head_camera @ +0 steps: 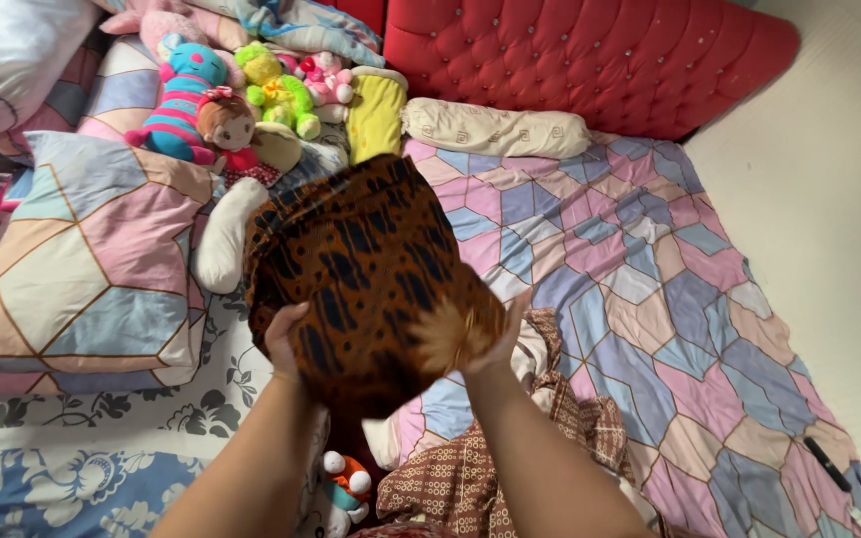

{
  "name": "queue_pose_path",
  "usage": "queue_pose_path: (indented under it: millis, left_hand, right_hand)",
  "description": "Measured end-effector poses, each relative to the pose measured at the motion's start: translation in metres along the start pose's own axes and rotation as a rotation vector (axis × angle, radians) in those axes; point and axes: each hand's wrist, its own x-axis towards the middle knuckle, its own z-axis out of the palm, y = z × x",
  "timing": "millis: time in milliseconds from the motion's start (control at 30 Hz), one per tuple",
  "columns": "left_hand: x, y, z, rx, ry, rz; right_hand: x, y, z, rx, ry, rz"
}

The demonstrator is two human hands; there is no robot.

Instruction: Folding several pieces of fabric and blankets and organizing plush toys on a bed.

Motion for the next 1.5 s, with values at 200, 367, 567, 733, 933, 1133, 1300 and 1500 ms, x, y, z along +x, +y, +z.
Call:
queue_pose_path:
  millis: [200,367,567,733,933,1133,1300,1500]
  left_hand:
    - [0.001,-0.008,0.07,-0.037,0.218,0.18]
    - [0.01,-0.017,0.033,-0.076,0.168,0.202]
    - [-0.018,0.005,0.043,-0.107,0.216,0.336]
    - [-0.043,0.033,0.0,-0.02,0.283,0.543]
    - [-0.097,0.082,0.02,0.085,0.136,0.431]
    - [-0.098,0.138,-0.029,0.304,0.479,-0.003]
    - [-0.105,0.179,-0.068,0.52,0.603,-0.224]
    - [-0.137,0.237,-0.118,0.34,0.732,-0.129]
  right_hand:
    - [-0.013,0.064,-0.023,0.19,-0.758,0.473]
    - [-0.011,0.066,0.05,-0.171,-0.058,0.449]
    - [0.096,0.07,-0.06,-0.391,-0.145,0.163]
    - [0.087,0.054,-0.013,-0.547,-0.159,0.151]
    - [0.098,0.049,0.012,-0.626,-0.215,0.184]
    - [0.11,0.075,0.054,-0.906,-0.144,0.13]
    - [0.141,0.14,0.076,-1.087,-0.187,0.146]
    - [0.179,0.237,0.104,-1.016,-0.173,0.296]
